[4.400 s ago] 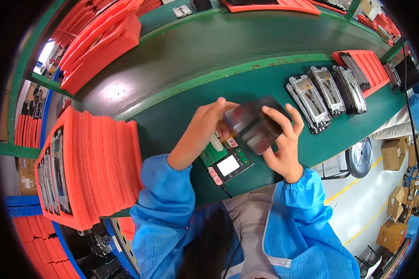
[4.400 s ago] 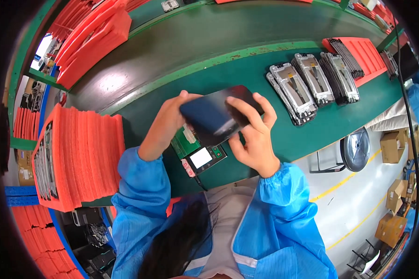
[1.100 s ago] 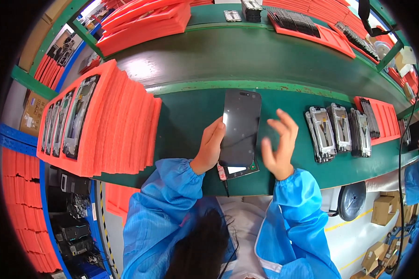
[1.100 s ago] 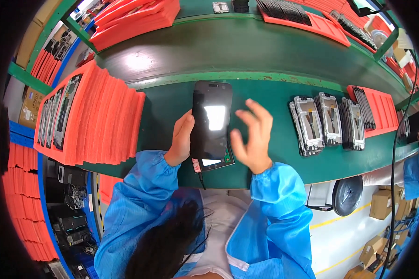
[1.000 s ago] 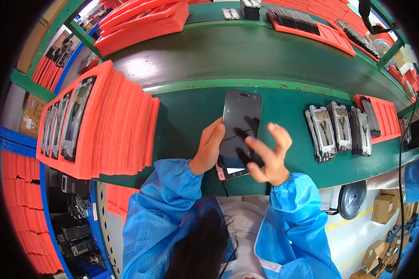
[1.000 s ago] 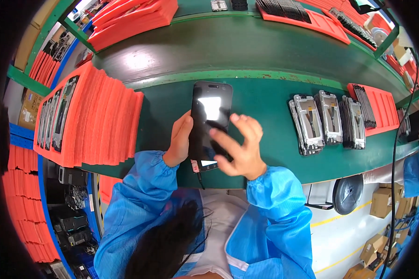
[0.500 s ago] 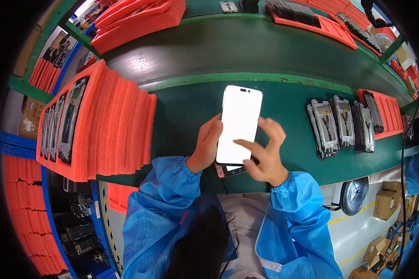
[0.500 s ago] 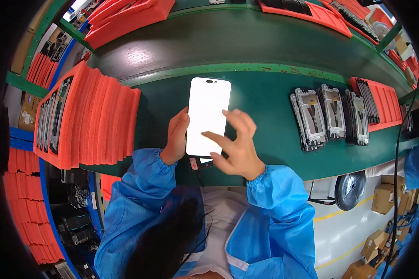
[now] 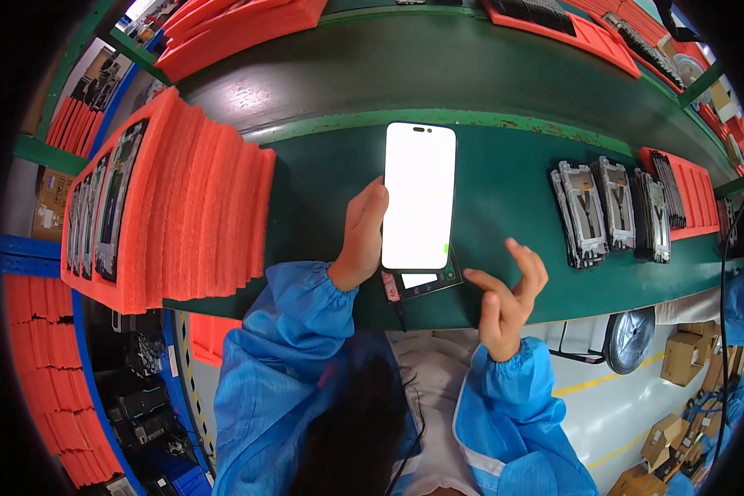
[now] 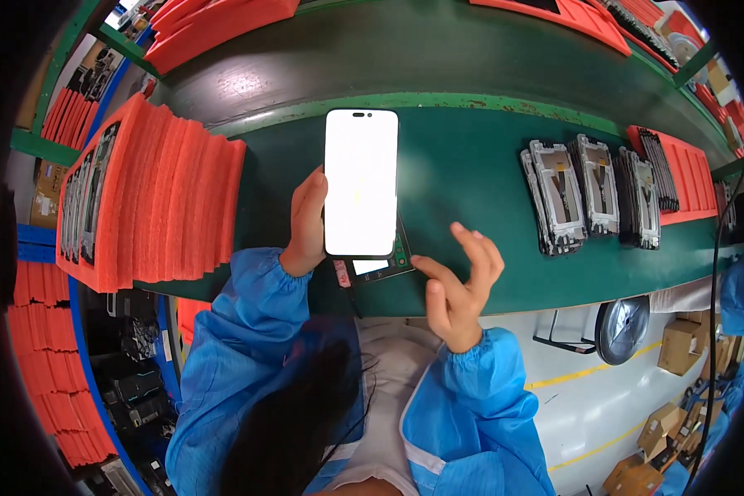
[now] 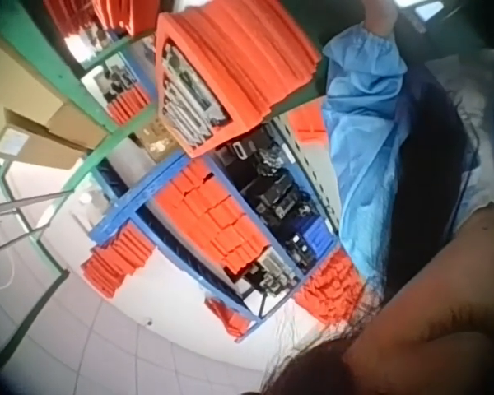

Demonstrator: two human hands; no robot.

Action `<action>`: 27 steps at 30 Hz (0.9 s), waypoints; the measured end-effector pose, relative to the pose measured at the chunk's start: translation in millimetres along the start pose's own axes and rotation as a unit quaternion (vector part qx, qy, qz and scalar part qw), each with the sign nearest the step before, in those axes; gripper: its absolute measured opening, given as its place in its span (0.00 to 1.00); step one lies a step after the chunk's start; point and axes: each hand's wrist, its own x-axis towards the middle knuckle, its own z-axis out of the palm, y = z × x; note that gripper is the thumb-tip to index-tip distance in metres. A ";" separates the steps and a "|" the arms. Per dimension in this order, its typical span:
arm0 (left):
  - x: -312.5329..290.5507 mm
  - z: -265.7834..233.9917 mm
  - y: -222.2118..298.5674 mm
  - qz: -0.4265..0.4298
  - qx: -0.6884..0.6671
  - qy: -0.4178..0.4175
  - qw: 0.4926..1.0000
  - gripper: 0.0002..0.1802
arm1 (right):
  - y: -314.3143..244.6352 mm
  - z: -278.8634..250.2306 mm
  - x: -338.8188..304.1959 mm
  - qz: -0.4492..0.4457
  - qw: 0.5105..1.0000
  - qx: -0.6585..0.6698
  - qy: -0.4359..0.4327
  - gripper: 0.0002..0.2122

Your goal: Assembling smartphone displays and internal components on a factory production line.

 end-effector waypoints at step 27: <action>34.8 26.4 14.0 -0.239 -0.044 -0.170 0.955 0.20 | 31.6 5.9 81.1 -0.072 0.993 0.042 -0.081 0.22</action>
